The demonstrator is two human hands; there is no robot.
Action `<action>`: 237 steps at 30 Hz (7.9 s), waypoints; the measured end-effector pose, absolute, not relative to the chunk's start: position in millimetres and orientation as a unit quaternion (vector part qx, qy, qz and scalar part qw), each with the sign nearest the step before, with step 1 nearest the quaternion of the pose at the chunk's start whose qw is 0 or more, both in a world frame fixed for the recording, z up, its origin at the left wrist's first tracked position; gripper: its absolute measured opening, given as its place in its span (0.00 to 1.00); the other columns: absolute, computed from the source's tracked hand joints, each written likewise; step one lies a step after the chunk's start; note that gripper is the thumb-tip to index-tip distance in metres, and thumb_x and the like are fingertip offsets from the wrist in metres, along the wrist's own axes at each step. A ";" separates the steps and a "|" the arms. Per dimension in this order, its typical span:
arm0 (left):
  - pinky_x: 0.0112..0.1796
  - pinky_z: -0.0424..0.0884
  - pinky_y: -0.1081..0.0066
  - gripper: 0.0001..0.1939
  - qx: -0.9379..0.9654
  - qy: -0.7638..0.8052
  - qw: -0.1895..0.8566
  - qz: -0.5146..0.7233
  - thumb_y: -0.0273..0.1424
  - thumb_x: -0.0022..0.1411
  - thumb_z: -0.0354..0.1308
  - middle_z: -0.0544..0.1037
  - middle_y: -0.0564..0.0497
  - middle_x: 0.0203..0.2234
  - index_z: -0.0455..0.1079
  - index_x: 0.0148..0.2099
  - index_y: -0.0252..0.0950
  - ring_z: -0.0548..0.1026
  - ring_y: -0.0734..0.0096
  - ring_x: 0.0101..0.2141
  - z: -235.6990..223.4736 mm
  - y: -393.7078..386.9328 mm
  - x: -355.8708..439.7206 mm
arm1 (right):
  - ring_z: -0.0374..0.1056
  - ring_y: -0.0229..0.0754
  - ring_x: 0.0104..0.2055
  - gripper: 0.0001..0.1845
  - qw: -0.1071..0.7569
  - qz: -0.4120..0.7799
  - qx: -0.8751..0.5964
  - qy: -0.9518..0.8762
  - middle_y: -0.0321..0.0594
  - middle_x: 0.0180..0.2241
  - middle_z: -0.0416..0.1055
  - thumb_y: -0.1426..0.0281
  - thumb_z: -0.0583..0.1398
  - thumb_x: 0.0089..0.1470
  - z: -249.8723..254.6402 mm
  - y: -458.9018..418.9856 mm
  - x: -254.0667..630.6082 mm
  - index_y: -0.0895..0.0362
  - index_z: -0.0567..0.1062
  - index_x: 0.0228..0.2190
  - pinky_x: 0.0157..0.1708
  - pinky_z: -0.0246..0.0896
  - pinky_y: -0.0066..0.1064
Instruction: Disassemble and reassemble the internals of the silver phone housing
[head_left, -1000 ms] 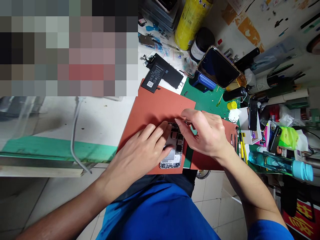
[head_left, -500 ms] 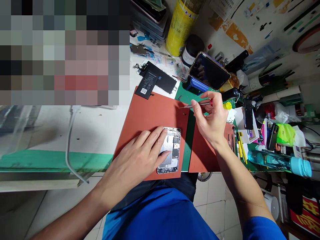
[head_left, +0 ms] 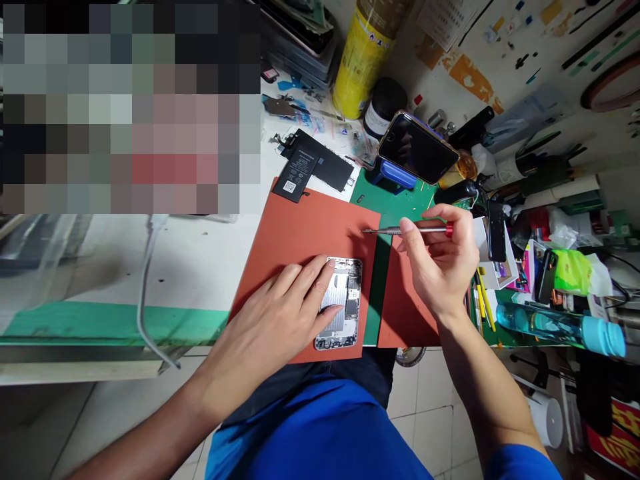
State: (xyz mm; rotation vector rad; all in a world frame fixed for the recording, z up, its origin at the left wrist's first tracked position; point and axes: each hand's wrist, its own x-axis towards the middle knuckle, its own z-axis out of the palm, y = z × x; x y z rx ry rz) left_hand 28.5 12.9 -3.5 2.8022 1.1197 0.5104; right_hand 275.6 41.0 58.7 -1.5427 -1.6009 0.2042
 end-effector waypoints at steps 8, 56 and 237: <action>0.45 0.79 0.54 0.32 0.919 0.361 0.017 0.158 0.42 0.78 0.56 0.75 0.33 0.65 0.65 0.72 0.23 0.77 0.49 0.49 -2.6 13.7 29.0 | 0.79 0.38 0.27 0.15 0.515 0.126 -0.622 -0.576 0.31 0.32 0.78 0.72 0.71 0.61 69.5 -6.6 270.2 0.51 0.72 0.44 0.28 0.79 0.30; 0.44 0.75 0.76 0.04 0.789 0.352 0.355 0.358 0.25 0.76 0.59 0.82 0.53 0.40 0.74 0.46 0.37 0.80 0.77 0.39 6.8 21.9 7.9 | 0.85 0.40 0.34 0.16 0.539 0.372 -0.576 -0.490 0.34 0.39 0.85 0.77 0.68 0.63 45.0 -40.7 231.0 0.49 0.75 0.48 0.39 0.85 0.30; 0.44 0.74 0.65 0.06 0.813 0.388 0.285 0.327 0.31 0.78 0.58 0.81 0.50 0.38 0.75 0.45 0.36 0.77 0.67 0.40 7.2 21.8 14.5 | 0.83 0.42 0.28 0.12 0.520 0.327 -0.646 -0.453 0.35 0.34 0.85 0.66 0.71 0.61 35.7 -34.0 229.8 0.50 0.74 0.42 0.28 0.81 0.32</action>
